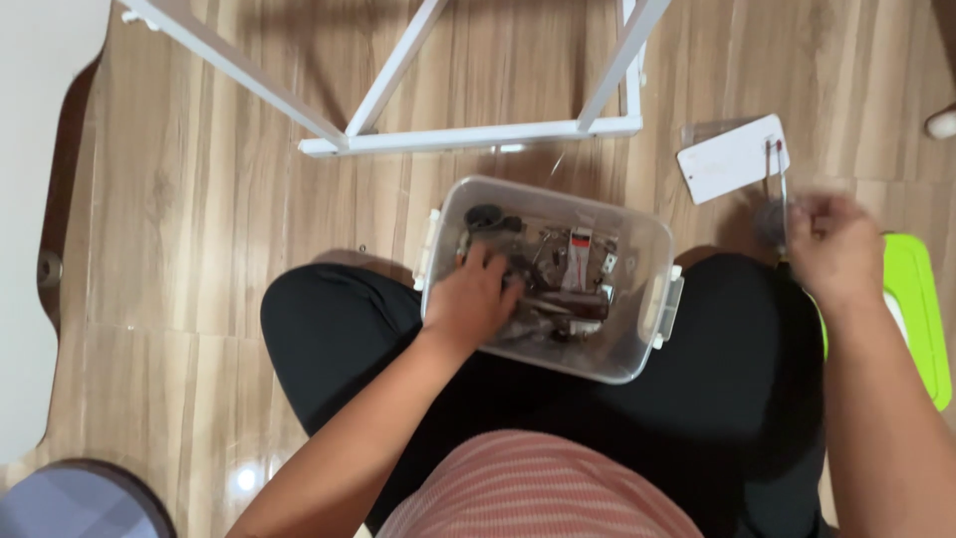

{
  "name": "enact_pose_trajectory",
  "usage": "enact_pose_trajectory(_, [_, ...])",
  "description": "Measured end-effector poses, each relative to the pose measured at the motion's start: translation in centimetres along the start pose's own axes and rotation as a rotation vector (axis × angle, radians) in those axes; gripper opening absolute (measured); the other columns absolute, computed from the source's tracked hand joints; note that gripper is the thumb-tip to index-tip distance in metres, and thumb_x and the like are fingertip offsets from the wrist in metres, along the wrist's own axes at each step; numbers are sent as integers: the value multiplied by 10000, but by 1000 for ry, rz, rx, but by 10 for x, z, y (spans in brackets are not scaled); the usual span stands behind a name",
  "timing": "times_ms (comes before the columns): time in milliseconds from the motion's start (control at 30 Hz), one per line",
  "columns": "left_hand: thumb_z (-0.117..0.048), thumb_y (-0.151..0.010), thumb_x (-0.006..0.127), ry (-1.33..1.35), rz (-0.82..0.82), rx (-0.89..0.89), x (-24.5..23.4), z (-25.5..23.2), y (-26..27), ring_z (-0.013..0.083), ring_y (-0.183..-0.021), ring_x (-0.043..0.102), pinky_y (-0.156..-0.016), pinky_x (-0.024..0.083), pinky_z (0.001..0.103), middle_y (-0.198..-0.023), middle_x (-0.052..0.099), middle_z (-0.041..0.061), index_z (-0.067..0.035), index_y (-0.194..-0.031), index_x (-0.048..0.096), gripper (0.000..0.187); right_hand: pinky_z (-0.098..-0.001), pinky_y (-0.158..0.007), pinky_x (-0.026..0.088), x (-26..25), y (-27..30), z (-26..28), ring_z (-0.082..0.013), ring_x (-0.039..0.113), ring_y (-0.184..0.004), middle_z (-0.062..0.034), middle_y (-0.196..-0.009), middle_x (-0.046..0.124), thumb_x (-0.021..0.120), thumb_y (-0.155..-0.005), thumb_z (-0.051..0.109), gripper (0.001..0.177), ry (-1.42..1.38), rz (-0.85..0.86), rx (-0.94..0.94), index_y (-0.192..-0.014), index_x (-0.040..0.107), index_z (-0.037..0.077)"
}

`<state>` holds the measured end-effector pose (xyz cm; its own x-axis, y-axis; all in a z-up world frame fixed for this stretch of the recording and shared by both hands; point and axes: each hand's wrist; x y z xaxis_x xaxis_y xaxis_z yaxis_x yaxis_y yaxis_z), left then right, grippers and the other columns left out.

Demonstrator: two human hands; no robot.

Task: Assembling a white metal desk or shelf frame using a screwdriver, hammer, and hardware from a bin.

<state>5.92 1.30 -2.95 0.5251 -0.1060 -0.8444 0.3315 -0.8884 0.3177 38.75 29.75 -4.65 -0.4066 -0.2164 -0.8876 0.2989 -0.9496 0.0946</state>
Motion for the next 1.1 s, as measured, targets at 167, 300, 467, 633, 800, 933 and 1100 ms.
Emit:
enact_pose_trajectory(167, [-204, -1018, 626, 514, -488, 202, -6, 9, 2, 256, -892, 717, -717, 576, 370, -1171, 634, 120, -91, -1232, 641, 242, -321, -824, 564, 10, 68, 161, -171, 695, -949, -55, -1049, 727, 613, -947, 52, 303, -359, 261, -158, -1244, 670, 67])
enact_pose_trajectory(300, [-129, -1067, 568, 1097, -534, 60, 7, 37, -9, 81, -761, 562, -661, 484, 242, -1055, 666, 39, -81, -1257, 630, 205, -498, -928, 511, 96, 99, 205, -358, 642, -1133, -199, -1212, 632, 776, -818, 405, 541, -249, 636, -717, -1262, 671, 114])
enact_pose_trajectory(467, [-156, -1090, 490, 1540, -427, 2, -3, 45, -6, 23, -629, 451, -540, 395, 197, -1018, 643, 1, -73, -1252, 606, 215, -566, -961, 448, 121, 116, 235, -457, 456, -1310, -184, -1418, 523, 728, -856, 612, 497, 294, 710, -645, -1246, 701, 305])
enact_pose_trajectory(633, [-162, -1094, 508, 1498, -374, 47, 2, 44, -7, 16, -616, 458, -523, 375, 196, -990, 620, -9, -72, -1232, 598, 188, -508, -868, 533, 133, 97, 202, -363, 687, -1022, -117, -1080, 734, 604, -983, 468, 341, 250, 775, -497, -1148, 672, 177])
enact_pose_trajectory(800, [-160, -1134, 515, 1444, -435, 139, 23, 53, -15, -2, -772, 489, -639, 391, 187, -1050, 619, -16, -64, -1305, 594, 211, -483, -849, 547, 88, 86, 216, -372, 688, -967, -148, -1083, 695, 674, -934, 375, 277, 74, 517, -364, -1046, 753, 134])
enact_pose_trajectory(933, [-168, -1116, 524, 1606, -412, 92, 16, 47, -18, -6, -654, 439, -540, 345, 189, -1005, 612, -11, -61, -1293, 590, 217, -518, -900, 517, 89, 92, 220, -375, 642, -1076, -140, -1204, 641, 740, -909, 319, 260, 188, 366, -403, -1102, 767, 147])
enact_pose_trajectory(1100, [-193, -1118, 491, 1710, -392, 99, 6, 49, -14, 14, -599, 421, -499, 350, 199, -990, 607, 9, -57, -1279, 589, 233, -547, -891, 466, 90, 108, 244, -384, 561, -1147, -145, -1273, 577, 783, -772, 260, 316, 246, 262, -513, -1052, 735, 123])
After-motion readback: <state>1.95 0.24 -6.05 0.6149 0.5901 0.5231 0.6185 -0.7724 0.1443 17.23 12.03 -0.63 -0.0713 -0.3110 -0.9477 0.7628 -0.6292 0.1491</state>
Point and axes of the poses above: each hand's wrist, its own y-axis away from the middle knuckle, its own x-axis out of the palm, z = x × y
